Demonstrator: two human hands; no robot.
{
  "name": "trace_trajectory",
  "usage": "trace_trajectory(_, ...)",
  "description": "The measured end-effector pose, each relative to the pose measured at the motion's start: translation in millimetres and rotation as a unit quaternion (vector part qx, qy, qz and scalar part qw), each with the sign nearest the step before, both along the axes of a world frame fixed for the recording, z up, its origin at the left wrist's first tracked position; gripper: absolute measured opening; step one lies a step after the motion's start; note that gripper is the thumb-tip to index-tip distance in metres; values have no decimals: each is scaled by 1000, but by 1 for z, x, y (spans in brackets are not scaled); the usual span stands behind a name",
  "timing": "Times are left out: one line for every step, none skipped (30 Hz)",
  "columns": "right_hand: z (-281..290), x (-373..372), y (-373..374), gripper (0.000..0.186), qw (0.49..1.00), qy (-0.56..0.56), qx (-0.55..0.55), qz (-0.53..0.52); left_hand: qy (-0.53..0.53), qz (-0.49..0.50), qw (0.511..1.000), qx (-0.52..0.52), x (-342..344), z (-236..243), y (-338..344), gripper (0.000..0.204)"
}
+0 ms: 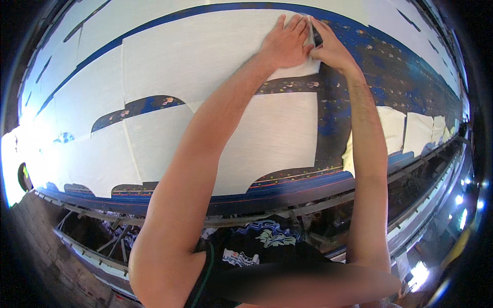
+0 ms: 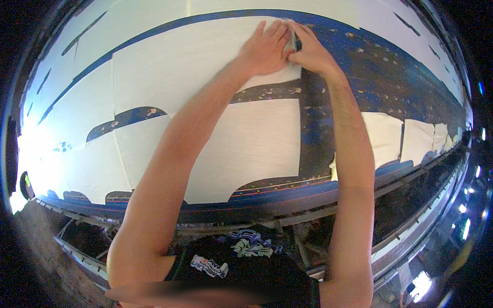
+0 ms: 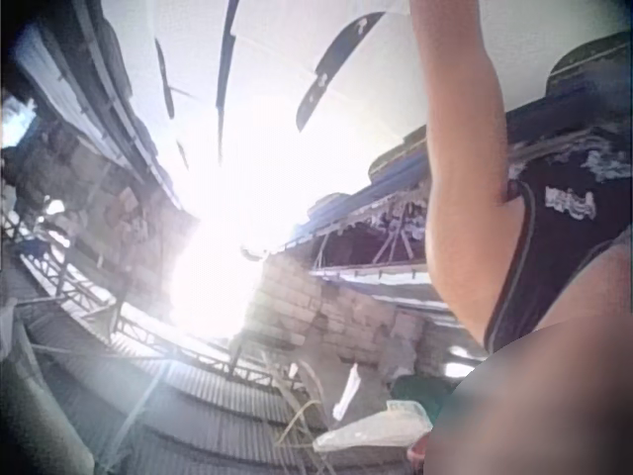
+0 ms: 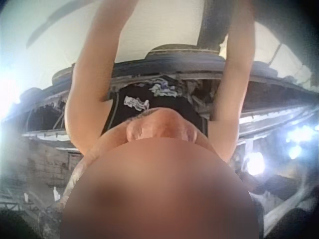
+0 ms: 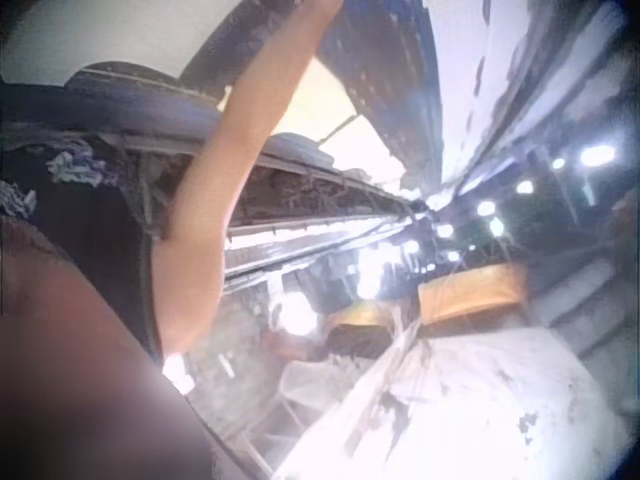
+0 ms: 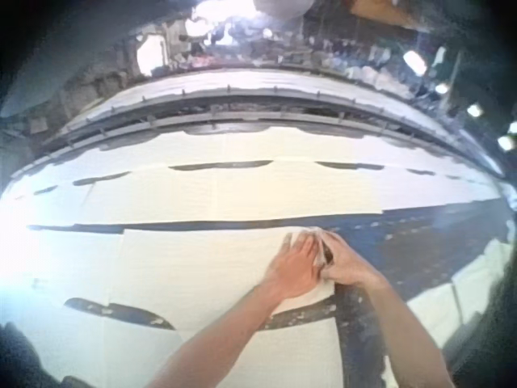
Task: The person applies strips of white adhesive tape to a blue surface, smoothing each piece with their hands to ensure it adheres. They repeat this process, placing multiple strips side by side to cover a larger area.
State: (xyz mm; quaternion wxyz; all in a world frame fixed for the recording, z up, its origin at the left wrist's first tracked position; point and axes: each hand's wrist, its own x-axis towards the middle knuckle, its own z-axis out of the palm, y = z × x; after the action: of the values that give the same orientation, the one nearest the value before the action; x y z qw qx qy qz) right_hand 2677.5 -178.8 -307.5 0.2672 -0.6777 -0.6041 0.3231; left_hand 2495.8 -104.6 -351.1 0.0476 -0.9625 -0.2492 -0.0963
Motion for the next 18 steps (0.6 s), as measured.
trace_trajectory(4, 1, -2, 106, 1000, 8, 9, 5, 8, 8, 1000, 15, 11, -4, 4, 75)
trace_trajectory(8, 0, -5, 105, 1000, 16, 11, -4, 34, 13, 999, 22, 20, -8, 8, 77)
trace_trajectory(12, -1, -10, 105, 999, 35, -2, -19, 60, 18, 998, 29, 28, -11, 9, 78)
trace_trajectory(17, -3, -15, 104, 998, 54, -14, -35, 54, 37, 997, 28, 34, -15, 8, 80)
trace_trajectory(22, -6, -26, 103, 994, 84, -41, -59, 42, 42, 998, 26, 38, -18, 2, 80)
trace_trajectory(26, -9, -42, 102, 989, 129, -42, -66, 30, 47, 998, 24, 41, -21, -6, 81)
trace_trajectory(31, -13, -58, 102, 987, 121, -52, -88, 27, 47, 998, 11, 43, -22, -16, 82)
trace_trajectory(33, -21, -72, 101, 987, 129, -33, -86, 16, 37, 999, 11, 43, -23, -28, 81)
trace_trajectory(34, -29, -88, 101, 987, 141, -4, -74, 13, 22, 1000, 0, 41, -24, -44, 81)
trace_trajectory(31, -41, -105, 92, 979, 167, 32, -108, 11, 9, 1000, -12, 38, -25, -59, 80)
trace_trajectory(29, -49, -125, 88, 974, 181, 25, -134, -7, 1, 1000, -27, 34, -25, -73, 80)
trace_trajectory(26, -57, -146, 84, 967, 195, 17, -160, -25, -8, 999, -41, 29, -26, -86, 80)
trace_trajectory(22, -68, -173, 79, 960, 215, 24, -179, -43, -16, 997, -55, 25, -27, -97, 80)
trace_trajectory(18, -80, -198, 75, 951, 235, 30, -197, -16, -11, 999, -28, 20, -27, -108, 82)
trace_trajectory(14, -92, -228, 72, 942, 255, 28, -216, -35, -13, 997, -62, 15, -27, -115, 82)
trace_trajectory(11, -103, -257, 69, 950, 231, 64, -200, -66, -13, 994, -82, 10, -26, -122, 82)
trace_trajectory(10, -111, -284, 68, 956, 210, 82, -188, -58, -12, 991, -123, 5, -23, -126, 82)
trace_trajectory(9, -114, -306, 67, 958, 205, 79, -183, -69, -10, 991, -117, 1, -19, -129, 80)
